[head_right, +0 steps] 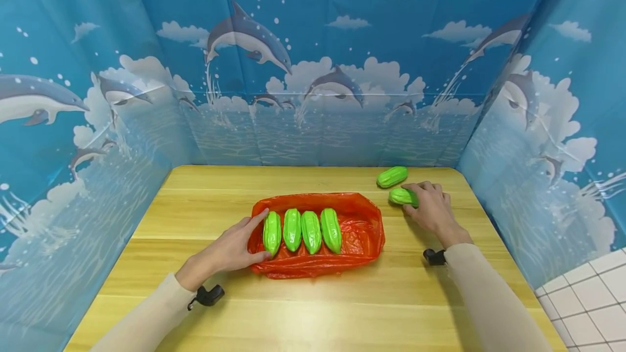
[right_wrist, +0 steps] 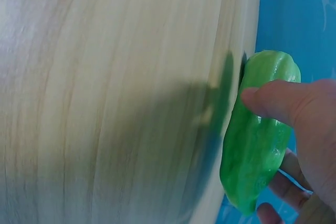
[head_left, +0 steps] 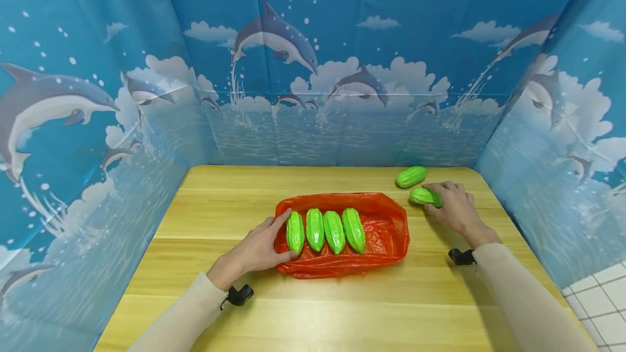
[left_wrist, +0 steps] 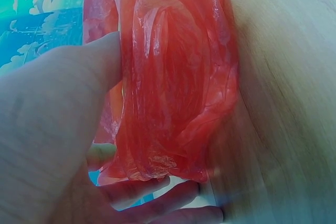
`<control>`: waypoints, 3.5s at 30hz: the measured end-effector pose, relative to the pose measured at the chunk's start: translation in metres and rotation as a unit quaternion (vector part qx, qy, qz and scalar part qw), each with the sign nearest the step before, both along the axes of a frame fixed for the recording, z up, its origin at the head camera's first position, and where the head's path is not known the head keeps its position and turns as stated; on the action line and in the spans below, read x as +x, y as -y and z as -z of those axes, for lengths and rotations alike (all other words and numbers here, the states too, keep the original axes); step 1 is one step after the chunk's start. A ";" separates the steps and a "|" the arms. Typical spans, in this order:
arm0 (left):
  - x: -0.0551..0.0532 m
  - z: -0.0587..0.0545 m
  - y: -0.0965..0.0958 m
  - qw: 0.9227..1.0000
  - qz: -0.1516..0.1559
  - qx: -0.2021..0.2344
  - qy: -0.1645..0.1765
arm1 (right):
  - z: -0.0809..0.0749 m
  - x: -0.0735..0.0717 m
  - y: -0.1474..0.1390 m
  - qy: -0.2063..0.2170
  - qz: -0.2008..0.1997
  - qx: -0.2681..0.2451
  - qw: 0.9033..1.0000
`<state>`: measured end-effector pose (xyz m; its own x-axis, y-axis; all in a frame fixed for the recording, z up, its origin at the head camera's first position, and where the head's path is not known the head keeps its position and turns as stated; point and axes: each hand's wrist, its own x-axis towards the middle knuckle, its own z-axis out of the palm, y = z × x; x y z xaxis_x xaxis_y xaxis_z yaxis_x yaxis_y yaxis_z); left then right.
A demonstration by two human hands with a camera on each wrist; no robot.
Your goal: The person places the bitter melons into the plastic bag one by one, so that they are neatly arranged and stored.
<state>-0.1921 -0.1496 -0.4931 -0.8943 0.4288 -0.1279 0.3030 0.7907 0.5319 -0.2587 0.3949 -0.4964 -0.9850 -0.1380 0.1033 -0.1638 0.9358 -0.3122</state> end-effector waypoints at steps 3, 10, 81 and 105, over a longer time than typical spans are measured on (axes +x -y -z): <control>0.000 0.000 0.000 1.000 0.000 -0.001 0.000 | -0.001 0.000 0.001 0.000 0.000 0.001 1.000; 0.000 -0.001 0.000 1.000 -0.002 -0.003 0.003 | -0.002 0.001 0.002 0.003 0.002 0.001 1.000; 0.000 -0.002 0.001 1.000 0.010 -0.001 -0.001 | -0.047 0.015 0.054 -0.008 -0.005 -0.007 1.000; 0.001 0.000 0.001 1.000 0.010 -0.005 -0.013 | -0.083 0.034 0.089 -0.042 0.007 -0.036 0.998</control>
